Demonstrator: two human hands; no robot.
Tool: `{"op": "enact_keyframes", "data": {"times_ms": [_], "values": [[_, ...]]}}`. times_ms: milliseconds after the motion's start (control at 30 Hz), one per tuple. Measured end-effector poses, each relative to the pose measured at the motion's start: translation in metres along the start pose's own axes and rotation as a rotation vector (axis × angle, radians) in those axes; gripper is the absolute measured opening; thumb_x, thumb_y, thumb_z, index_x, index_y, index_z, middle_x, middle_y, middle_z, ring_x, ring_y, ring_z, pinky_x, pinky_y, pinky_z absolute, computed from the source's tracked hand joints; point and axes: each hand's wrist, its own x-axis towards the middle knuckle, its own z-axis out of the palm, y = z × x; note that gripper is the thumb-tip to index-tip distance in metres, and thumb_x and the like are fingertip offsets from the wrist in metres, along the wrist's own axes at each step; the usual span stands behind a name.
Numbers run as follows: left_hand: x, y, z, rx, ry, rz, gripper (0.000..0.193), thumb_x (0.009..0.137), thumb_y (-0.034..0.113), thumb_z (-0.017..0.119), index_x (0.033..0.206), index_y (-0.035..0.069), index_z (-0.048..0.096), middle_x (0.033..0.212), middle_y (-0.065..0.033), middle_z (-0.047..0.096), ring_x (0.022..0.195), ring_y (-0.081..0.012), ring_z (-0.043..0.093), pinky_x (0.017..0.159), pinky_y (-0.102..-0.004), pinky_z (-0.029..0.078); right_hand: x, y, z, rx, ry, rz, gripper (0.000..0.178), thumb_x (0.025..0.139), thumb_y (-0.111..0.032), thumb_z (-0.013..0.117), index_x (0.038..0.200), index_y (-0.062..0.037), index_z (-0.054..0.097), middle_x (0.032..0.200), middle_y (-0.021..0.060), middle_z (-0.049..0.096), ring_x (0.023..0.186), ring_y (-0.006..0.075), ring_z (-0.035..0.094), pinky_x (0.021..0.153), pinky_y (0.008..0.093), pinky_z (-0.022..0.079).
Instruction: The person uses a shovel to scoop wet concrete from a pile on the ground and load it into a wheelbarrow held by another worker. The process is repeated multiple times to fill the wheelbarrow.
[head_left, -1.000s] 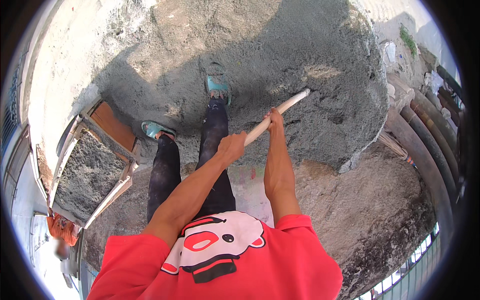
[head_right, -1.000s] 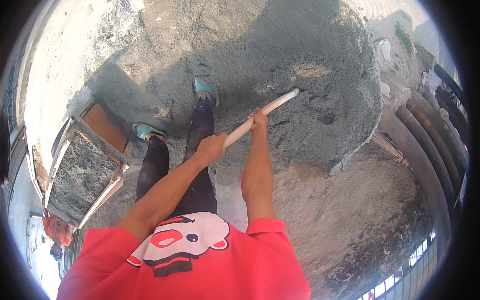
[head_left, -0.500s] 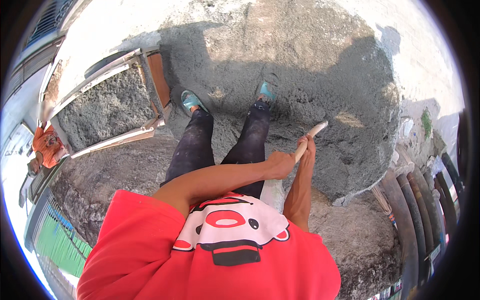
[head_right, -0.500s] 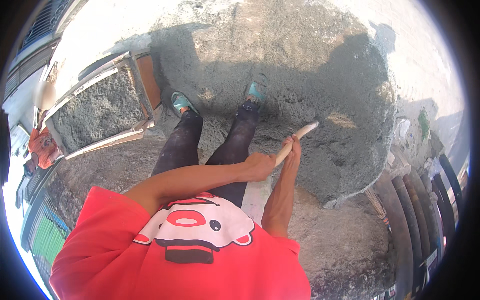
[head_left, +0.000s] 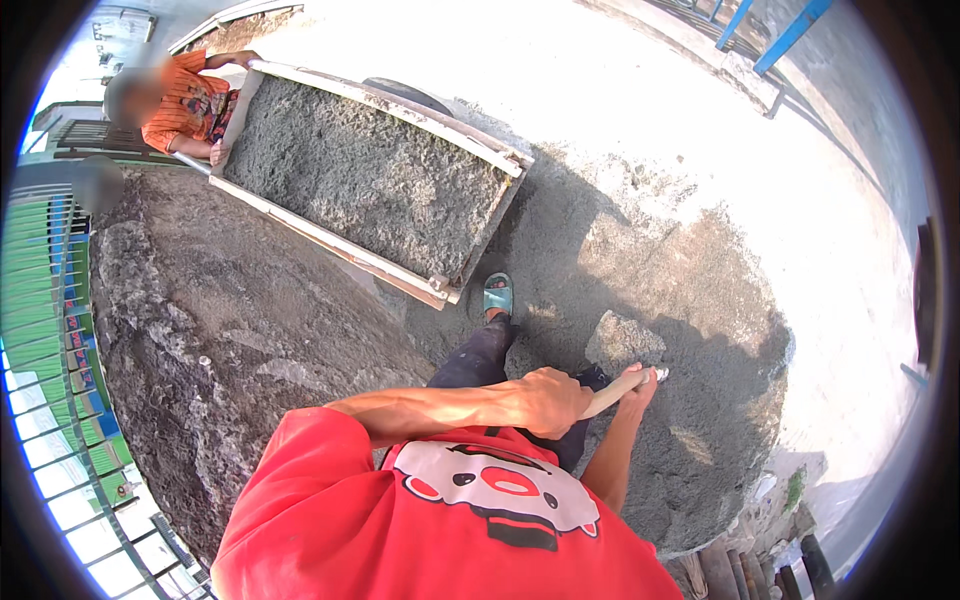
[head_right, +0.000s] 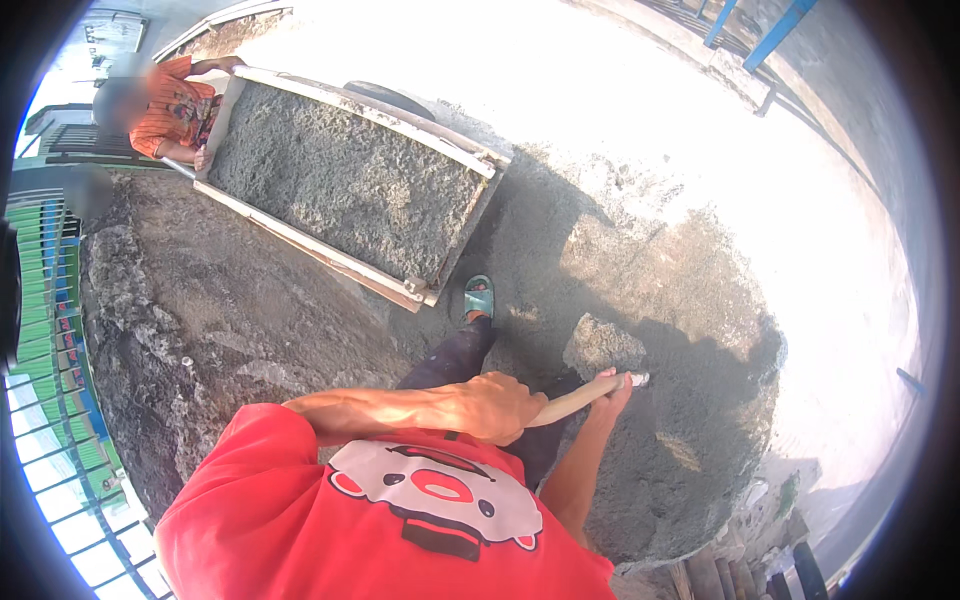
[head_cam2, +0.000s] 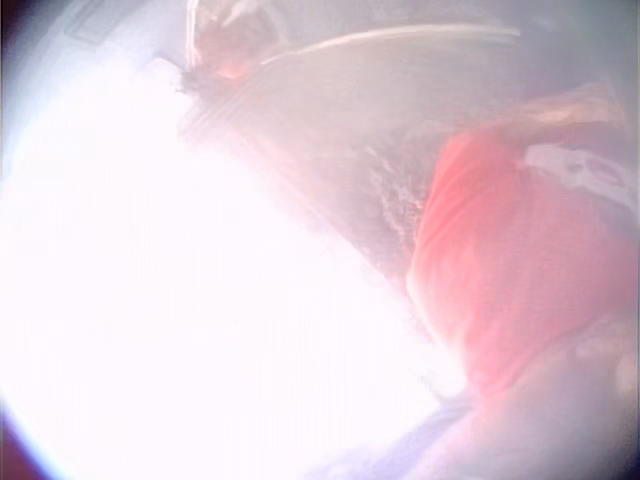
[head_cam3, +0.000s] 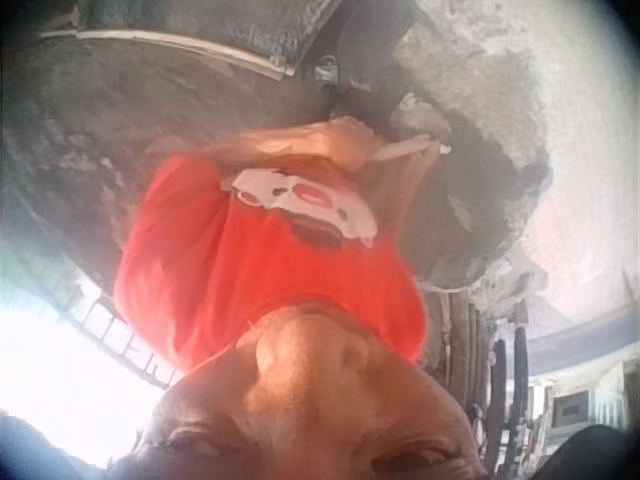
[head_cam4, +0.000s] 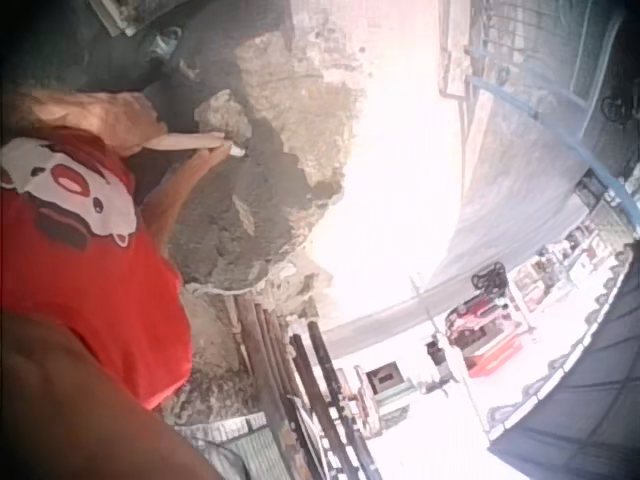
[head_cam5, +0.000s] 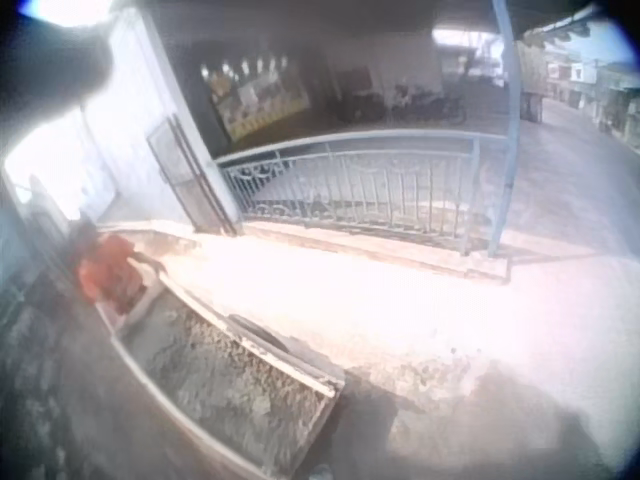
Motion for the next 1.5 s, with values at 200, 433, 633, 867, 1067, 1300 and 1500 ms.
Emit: {"op": "enact_keyframes", "data": {"times_ms": [200, 433, 633, 867, 1067, 1300, 1500], "values": [[-0.251, -0.144, -0.049, 0.145, 0.560, -0.346, 0.037, 0.068, 0.013, 0.068, 0.103, 0.009, 0.057, 0.086, -0.0106, 0.066, 0.087, -0.0325, 0.063, 0.075, -0.0443, 0.047, -0.010, 0.261, 0.159, -0.249, -0.248, 0.279, 0.028, 0.089, -0.018, 0.051, 0.066, -0.0121, 0.036, 0.057, 0.0007, 0.038, 0.052, 0.0156, 0.042, 0.052, 0.0304, 0.042], [-0.462, -0.265, 0.031, 0.404, 1.065, -1.129, 0.018, 0.068, 0.004, 0.068, 0.082, 0.006, 0.057, 0.081, -0.0101, 0.060, 0.086, -0.0324, 0.059, 0.080, -0.0435, 0.045, -0.151, 0.543, 0.272, -0.399, -0.443, 0.769, 0.021, 0.085, -0.011, 0.065, 0.100, -0.0081, 0.052, 0.098, 0.0054, 0.056, 0.094, 0.0251, 0.057, 0.089, 0.0549, 0.043], [-0.455, -0.301, 0.112, 0.321, 1.138, -1.161, 0.016, 0.070, 0.004, 0.067, 0.082, 0.006, 0.057, 0.082, -0.0103, 0.058, 0.082, -0.0329, 0.057, 0.079, -0.0419, 0.044, -0.177, 0.514, 0.251, -0.494, -0.606, 0.750, 0.026, 0.081, -0.009, 0.070, 0.100, -0.0045, 0.053, 0.102, 0.0078, 0.056, 0.103, 0.0257, 0.055, 0.097, 0.0474, 0.041], [-0.211, -0.281, 0.130, -0.012, 0.822, -0.762, 0.012, 0.072, 0.009, 0.064, 0.084, 0.010, 0.064, 0.087, -0.0116, 0.066, 0.087, -0.0337, 0.062, 0.077, -0.0444, 0.050, -0.051, 0.244, 0.164, -0.486, -0.212, 0.183, 0.022, 0.079, -0.013, 0.070, 0.095, -0.0080, 0.056, 0.092, 0.0051, 0.057, 0.094, 0.0238, 0.057, 0.093, 0.0456, 0.045], [0.034, -0.149, 0.118, -0.289, 0.345, -0.141, 0.026, 0.071, 0.021, 0.071, 0.093, 0.007, 0.065, 0.089, -0.0160, 0.066, 0.088, -0.0352, 0.063, 0.078, -0.0438, 0.049, 0.016, -0.057, 0.019, -0.250, 0.054, -0.224, 0.010, 0.087, -0.009, 0.057, 0.088, -0.0070, 0.046, 0.079, 0.0057, 0.048, 0.071, 0.0222, 0.052, 0.069, 0.0409, 0.048], [0.266, 0.023, 0.152, -0.206, -0.094, 0.181, 0.029, 0.072, 0.027, 0.068, 0.093, 0.008, 0.065, 0.083, -0.0170, 0.066, 0.080, -0.0376, 0.064, 0.073, -0.0451, 0.050, -0.050, -0.325, -0.103, -0.044, 0.264, -0.611, 0.012, 0.088, -0.006, 0.057, 0.094, -0.0025, 0.048, 0.078, 0.0083, 0.050, 0.068, 0.0214, 0.054, 0.063, 0.0393, 0.051], [0.425, 0.186, 0.227, -0.320, -0.091, 0.417, 0.027, 0.075, 0.021, 0.065, 0.096, 0.005, 0.061, 0.080, -0.0205, 0.065, 0.076, -0.0391, 0.063, 0.069, -0.0457, 0.049, -0.037, -0.483, -0.162, -0.113, 0.239, -0.856, 0.012, 0.087, -0.005, 0.058, 0.088, -0.0006, 0.047, 0.073, 0.0082, 0.050, 0.060, 0.0182, 0.054, 0.052, 0.0334, 0.051]]}}
